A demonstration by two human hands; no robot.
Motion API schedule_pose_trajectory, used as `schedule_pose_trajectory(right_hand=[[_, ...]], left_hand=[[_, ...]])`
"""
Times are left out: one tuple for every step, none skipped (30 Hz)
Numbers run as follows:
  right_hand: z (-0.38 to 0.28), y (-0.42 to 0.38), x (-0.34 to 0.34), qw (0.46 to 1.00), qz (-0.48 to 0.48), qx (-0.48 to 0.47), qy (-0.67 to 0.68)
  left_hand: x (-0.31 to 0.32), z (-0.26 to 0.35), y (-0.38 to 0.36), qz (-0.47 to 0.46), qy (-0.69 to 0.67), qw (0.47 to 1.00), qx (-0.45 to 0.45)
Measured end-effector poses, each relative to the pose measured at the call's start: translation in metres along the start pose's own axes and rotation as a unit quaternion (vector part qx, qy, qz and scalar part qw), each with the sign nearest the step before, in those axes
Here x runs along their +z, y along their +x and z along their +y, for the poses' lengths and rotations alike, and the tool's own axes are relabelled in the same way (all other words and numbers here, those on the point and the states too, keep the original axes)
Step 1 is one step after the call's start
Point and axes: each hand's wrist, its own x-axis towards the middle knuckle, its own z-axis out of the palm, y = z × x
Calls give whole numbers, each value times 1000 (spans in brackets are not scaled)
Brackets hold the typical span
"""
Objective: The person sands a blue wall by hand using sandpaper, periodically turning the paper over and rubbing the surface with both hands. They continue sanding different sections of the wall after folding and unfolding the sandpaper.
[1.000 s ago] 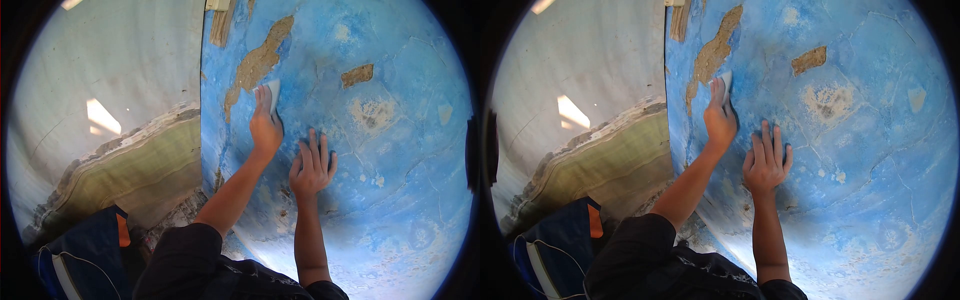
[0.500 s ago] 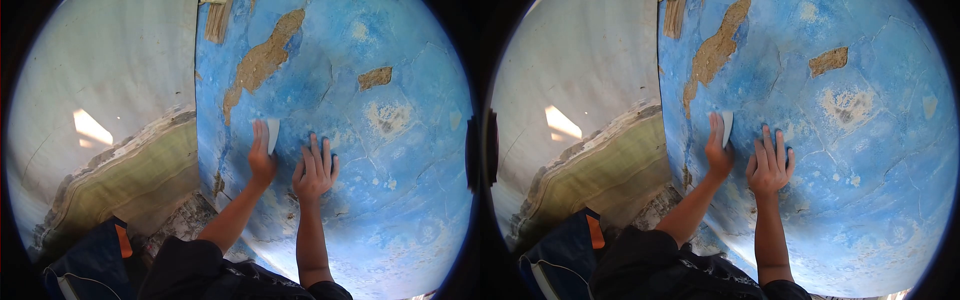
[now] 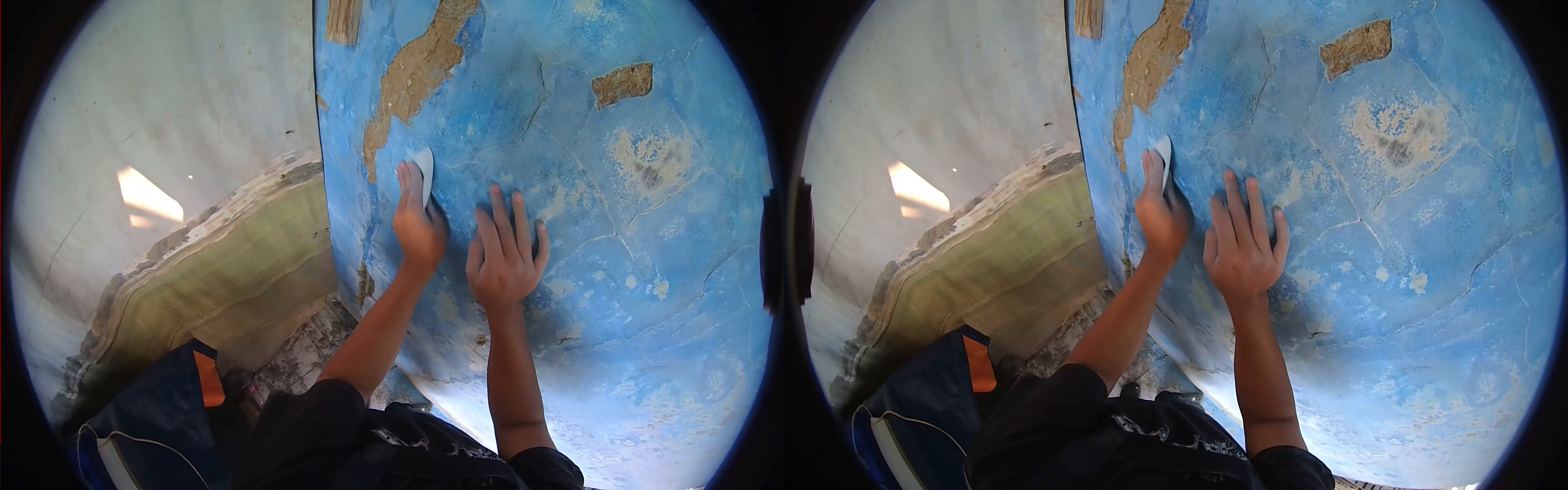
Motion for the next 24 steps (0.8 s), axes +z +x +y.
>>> schedule_pose_trajectory(right_hand=[[-2, 0, 1, 1000, -2, 0, 2], [-3, 0, 2, 1000, -7, 3, -6], [-3, 1, 3, 1000, -10, 4, -14], [-2, 1, 2, 1000, -9, 2, -13], [-2, 1, 1, 1000, -13, 6, -13], [-2, 1, 1, 1000, -16, 10, -12], [-1, -1, 2, 1000, -13, 8, -10], [0, -3, 3, 1000, -8, 5, -12], [1, -6, 4, 1000, -4, 3, -15], [1, -6, 4, 1000, -6, 3, -15], [2, -7, 3, 1000, -6, 1, -9], [3, -8, 2, 1000, -7, -2, -3], [4, -8, 1, 1000, -10, -5, -3], [3, -7, 2, 1000, -2, -6, -2], [2, -6, 2, 1000, 6, -6, 1], [2, -5, 3, 1000, 8, -8, 4], [1, -5, 4, 1000, 21, -5, 1], [0, -4, 6, 999, 35, -1, -3], [-1, -4, 9, 999, 38, 0, 0], [0, -4, 11, 999, 47, -3, -6], [1, -5, 12, 998, 55, -7, -12], [0, -6, 11, 998, 55, -9, -10], [0, -5, 11, 998, 55, -8, -11], [0, -4, 11, 998, 56, -8, -12]], left_hand=[[2, 3, 13, 16, 12, 1000, 3], [2, 7, 19, 34, 24, 999, 7], [2, 5, 12, 37, 24, 999, 6], [3, 1, -3, 28, 7, 999, 38], [3, -4, -17, 19, -9, 997, 69], [2, -10, -26, 24, -7, 997, 69], [-1, -16, -32, -1, -10, 996, 86], [-3, -22, -36, -27, -12, 994, 102], [-5, -21, -24, -27, -12, 994, 102], [-6, -16, -2, -2, 3, 998, 70], [-5, -12, 16, 22, 18, 999, 36], [0, -13, 28, 31, 44, 999, 10], [1, -11, 22, 32, 44, 999, 6], [2, -6, 13, 44, 38, 998, 34], [1, -3, 2, 56, 33, 996, 62], [0, -7, -12, 59, 36, 996, 63], [0, -15, -28, 25, 39, 997, 59], [0, -21, -33, -9, 42, 997, 56], [-4, -17, -17, -7, 44, 997, 59], [-6, -15, 6, 8, 44, 999, 28], [-6, -14, 23, 24, 44, 999, -3], [-2, -16, 30, 27, 45, 999, -4], [4, -15, 37, 44, 45, 998, -19], [9, -14, 42, 62, 46, 996, -33]])
